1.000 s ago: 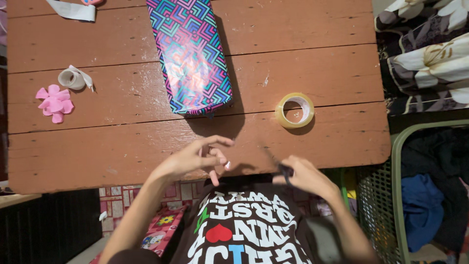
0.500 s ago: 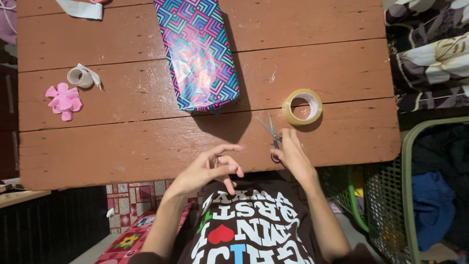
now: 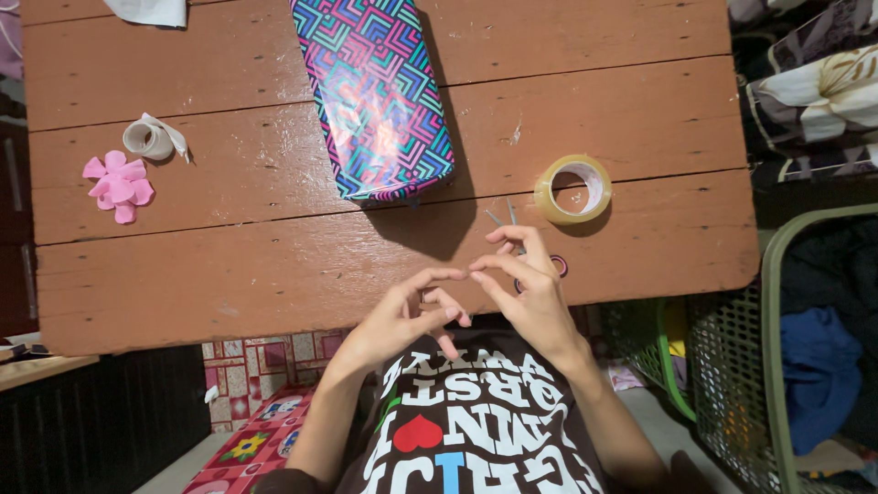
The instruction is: The person wraps a rectangular gift with patterned paper on a wooden table. They fold the paper edges, cut and apply clear tape with scissors, and smooth the seams to secure the package.
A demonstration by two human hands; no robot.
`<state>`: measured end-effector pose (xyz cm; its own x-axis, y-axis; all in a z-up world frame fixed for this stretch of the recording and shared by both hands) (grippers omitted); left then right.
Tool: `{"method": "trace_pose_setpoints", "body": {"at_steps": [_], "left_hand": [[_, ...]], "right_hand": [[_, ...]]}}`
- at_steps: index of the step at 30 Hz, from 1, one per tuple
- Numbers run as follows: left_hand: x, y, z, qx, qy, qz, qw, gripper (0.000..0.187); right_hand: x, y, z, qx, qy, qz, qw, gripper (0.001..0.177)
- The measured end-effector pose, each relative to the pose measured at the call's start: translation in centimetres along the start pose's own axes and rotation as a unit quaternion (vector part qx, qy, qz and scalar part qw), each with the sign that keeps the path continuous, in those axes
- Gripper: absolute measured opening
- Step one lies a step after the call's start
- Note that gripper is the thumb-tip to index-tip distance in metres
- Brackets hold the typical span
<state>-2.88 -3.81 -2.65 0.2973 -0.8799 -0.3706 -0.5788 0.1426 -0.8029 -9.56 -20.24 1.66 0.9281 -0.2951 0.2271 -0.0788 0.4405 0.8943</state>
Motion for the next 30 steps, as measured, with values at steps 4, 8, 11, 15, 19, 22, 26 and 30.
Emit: {"method": "trace_pose_setpoints", "body": {"at_steps": [4,8,11,15,19,22,26,30], "left_hand": [[-0.1,0.0,0.4,0.005,0.002,-0.004,1.000,0.050],[-0.3,0.0,0.9,-0.016,-0.001,0.023,1.000,0.051],[-0.9,-0.4,1.1,-0.022,-0.003,0.044,0.999,0.052],[-1.7,-1.2,1.6,-0.017,0.000,0.068,0.998,0.052],[-2.1,-1.9,1.9,-0.012,0.011,0.091,0.996,0.056],[-2.2,-2.3,2.7,-0.015,-0.026,0.069,0.997,0.063],[-3.3,-2.1,4.4,0.009,-0.047,0.050,0.998,0.055],[-3.8,-1.9,5.8,0.052,-0.158,-0.028,0.986,0.045]], "right_hand": [[-0.2,-0.8,-0.7,0.008,0.005,-0.030,0.999,0.013],[-0.6,-0.5,-1.3,-0.006,0.002,-0.005,1.000,0.013],[-0.9,-0.3,-2.0,-0.001,0.006,0.001,1.000,0.012],[-1.3,-0.1,-3.0,-0.007,0.005,-0.020,1.000,0.010],[-1.9,0.3,-3.8,0.011,0.001,-0.042,0.999,0.009],[-2.3,0.6,-4.0,0.031,-0.009,-0.052,0.998,0.009],[-3.0,-0.6,-4.6,0.123,-0.035,-0.114,0.985,0.007],[-4.0,-1.6,-5.4,0.230,-0.063,-0.111,0.965,0.007]]}}
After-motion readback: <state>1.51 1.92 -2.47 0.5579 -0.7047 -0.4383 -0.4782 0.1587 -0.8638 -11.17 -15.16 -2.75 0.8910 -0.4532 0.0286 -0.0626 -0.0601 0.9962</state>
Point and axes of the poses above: each hand's wrist, its own x-axis towards the middle knuckle, its own z-axis out of the back of the hand, y = z × x, the point moved 6 cm from there along x, towards the middle knuckle, and after that the axes turned 3 degrees about y, right-handed, at the moved point
